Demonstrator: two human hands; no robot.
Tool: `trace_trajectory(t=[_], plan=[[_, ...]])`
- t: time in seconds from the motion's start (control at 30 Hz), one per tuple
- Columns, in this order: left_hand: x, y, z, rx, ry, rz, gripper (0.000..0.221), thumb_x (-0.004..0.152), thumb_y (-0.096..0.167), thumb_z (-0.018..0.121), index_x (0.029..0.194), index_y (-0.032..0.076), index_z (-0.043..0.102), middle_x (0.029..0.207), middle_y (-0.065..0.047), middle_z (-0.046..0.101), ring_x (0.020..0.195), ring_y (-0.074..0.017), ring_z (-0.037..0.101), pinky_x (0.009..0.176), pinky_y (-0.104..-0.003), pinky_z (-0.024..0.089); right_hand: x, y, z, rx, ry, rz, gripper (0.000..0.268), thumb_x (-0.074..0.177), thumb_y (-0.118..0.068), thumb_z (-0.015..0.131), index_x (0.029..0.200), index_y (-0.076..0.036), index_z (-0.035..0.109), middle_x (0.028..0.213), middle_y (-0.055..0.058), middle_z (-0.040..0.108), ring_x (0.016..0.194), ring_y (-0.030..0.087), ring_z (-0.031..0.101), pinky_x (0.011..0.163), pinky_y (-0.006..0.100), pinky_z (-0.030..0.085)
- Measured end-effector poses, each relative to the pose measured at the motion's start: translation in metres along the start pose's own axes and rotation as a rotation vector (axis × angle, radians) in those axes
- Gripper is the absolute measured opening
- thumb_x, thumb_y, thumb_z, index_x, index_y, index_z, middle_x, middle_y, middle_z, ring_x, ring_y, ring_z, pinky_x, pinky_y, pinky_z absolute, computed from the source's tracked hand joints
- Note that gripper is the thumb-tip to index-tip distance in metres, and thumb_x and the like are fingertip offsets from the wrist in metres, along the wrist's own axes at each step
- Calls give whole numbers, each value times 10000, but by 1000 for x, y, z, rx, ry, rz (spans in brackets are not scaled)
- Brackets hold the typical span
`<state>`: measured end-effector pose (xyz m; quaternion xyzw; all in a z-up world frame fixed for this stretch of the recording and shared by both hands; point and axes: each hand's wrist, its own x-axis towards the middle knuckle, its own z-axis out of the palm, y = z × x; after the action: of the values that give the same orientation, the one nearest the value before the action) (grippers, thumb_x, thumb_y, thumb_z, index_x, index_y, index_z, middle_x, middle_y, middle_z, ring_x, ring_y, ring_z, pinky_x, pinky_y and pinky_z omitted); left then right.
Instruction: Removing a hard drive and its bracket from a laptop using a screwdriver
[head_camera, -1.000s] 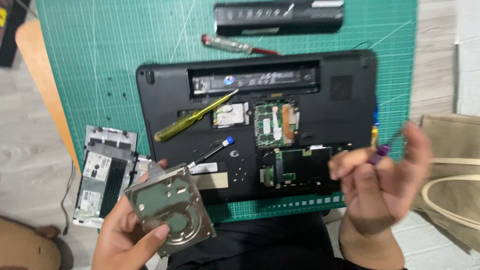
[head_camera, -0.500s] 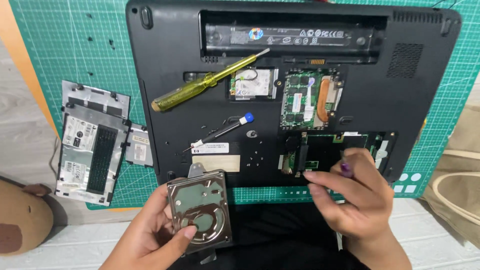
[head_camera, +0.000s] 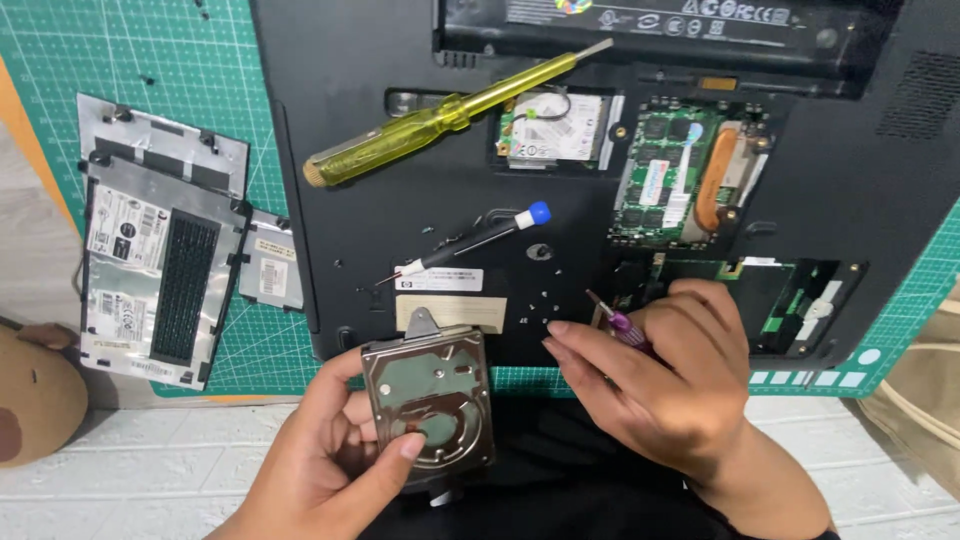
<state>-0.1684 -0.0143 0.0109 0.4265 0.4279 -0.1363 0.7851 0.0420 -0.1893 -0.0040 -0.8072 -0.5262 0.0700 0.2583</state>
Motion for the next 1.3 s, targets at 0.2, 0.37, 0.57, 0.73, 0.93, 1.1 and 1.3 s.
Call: trace_trajectory(t=[0.2,0.37,0.57,0.73,0.93,1.1,1.3], plan=[[5,6,6,-63,-40,69,696,858,49,675,1450,107,315,1059,-143,835,857,-152,766,749,-278,555,5,0,1,-44,-5,-31,73,898,-228,799,870,-161,786,628,37,462,549,235,417,669,394,422],[8,6,6,61,-57,154,741,871,62,655,1485,97,240,937,-96,822,673,-58,610,600,-201,463,6,0,-3,-98,-69,-40,73,909,-236,811,885,-174,781,652,42,465,571,251,426,684,407,413],[8,0,4,94,-63,228,766,860,39,682,1470,111,224,1181,-180,759,913,-152,784,766,-249,587,8,-1,-6,-120,-148,-59,35,925,-188,771,912,-158,758,689,46,490,600,265,460,718,429,426],[10,7,5,158,-84,232,817,817,52,734,1461,101,235,1252,-181,735,1013,-163,782,820,-278,645,7,-5,-4,-147,-171,-26,53,940,-164,725,893,-171,747,712,56,490,606,293,473,744,460,447],[9,25,3,660,-103,-205,1113,709,269,875,1587,278,191,1358,-1,629,1134,-140,695,844,-303,561,2,-7,0,-147,-154,16,126,939,-118,663,846,-178,723,708,55,443,601,293,458,762,471,436],[5,26,6,951,-107,225,992,810,214,758,1581,128,140,1415,-131,476,973,-345,712,632,-390,567,10,-12,1,-96,-87,9,242,931,-57,576,767,-167,715,705,78,462,599,304,476,740,503,429],[9,31,8,950,-105,101,1028,779,241,768,1598,192,148,1354,-68,513,890,-358,720,591,-439,567,29,-18,3,-103,-140,-88,207,999,-190,536,864,-168,692,706,56,391,585,276,445,738,441,361]])
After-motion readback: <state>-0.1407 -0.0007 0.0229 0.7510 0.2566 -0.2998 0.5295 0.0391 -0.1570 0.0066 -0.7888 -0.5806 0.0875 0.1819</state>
